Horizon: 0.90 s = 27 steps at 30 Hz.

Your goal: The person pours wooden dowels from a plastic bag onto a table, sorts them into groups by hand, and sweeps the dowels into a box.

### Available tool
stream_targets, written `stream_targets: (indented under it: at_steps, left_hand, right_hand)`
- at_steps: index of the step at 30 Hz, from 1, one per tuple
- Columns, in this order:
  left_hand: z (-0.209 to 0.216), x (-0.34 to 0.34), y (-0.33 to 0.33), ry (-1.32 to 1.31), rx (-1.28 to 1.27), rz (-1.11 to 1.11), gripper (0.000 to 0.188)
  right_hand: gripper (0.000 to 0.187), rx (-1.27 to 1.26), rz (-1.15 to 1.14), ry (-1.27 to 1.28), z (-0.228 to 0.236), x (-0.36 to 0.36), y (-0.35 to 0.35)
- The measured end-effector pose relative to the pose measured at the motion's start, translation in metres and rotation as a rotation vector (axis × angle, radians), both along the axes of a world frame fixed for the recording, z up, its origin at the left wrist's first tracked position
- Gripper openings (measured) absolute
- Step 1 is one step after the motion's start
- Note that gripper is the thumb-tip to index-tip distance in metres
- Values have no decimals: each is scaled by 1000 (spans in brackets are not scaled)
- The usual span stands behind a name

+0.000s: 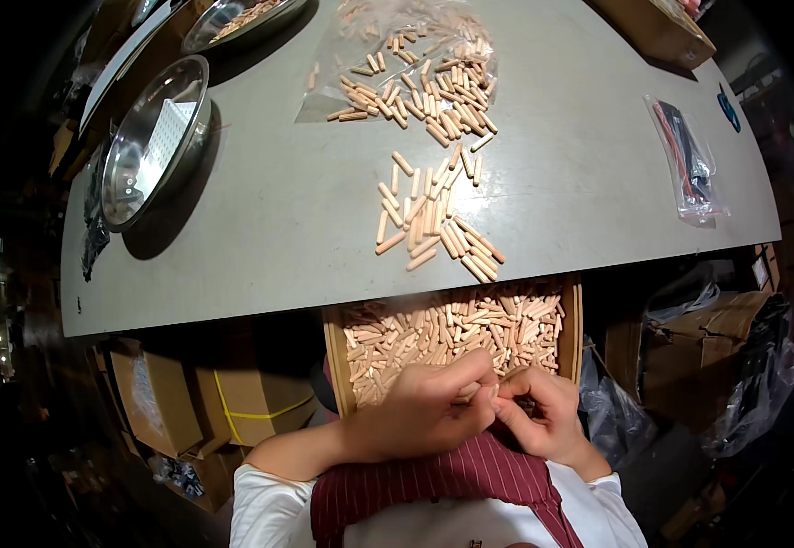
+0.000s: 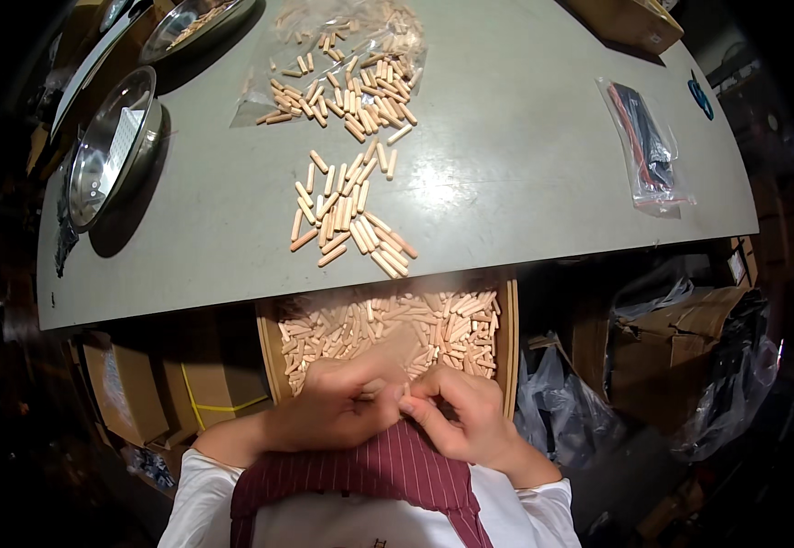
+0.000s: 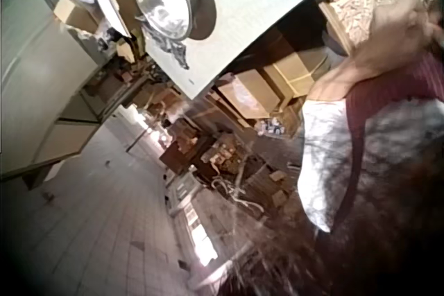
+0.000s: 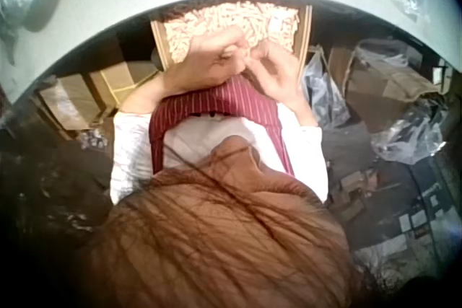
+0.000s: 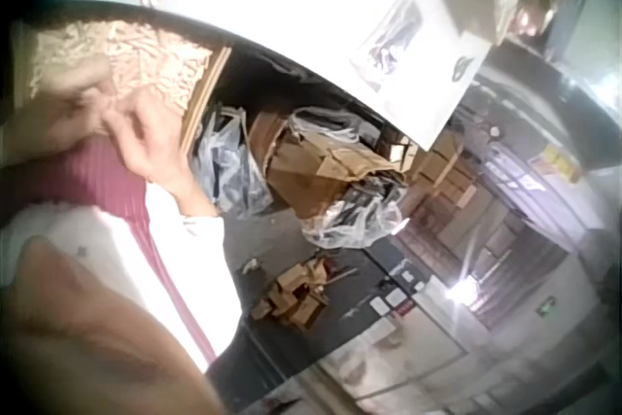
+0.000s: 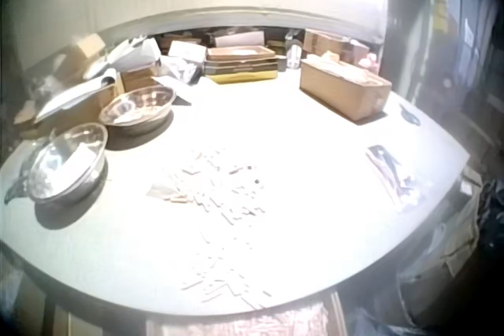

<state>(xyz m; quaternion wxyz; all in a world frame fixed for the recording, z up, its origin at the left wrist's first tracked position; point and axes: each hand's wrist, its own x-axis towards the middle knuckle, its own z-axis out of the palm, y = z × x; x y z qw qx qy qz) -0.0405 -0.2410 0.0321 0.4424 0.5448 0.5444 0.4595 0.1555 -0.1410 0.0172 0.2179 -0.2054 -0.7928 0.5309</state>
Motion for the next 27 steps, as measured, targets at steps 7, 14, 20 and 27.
stream_targets:
  at_steps: [7,14,20,27]
  left_hand:
    - [-9,10,-2,-34,47,122,13]
    - [-17,13,1,-98,-123,121,7]
    - [-24,12,1,-850,-527,112,14]
    - [-11,19,4,-830,-457,224,12]
  right_hand:
    - [15,278,-22,41,1,-7,-3]
    - [14,282,-74,83,-7,-5,-9]
    - [6,-712,-153,112,-4,-2,-16]
    - [8,-850,-239,116,3,-12,-15]
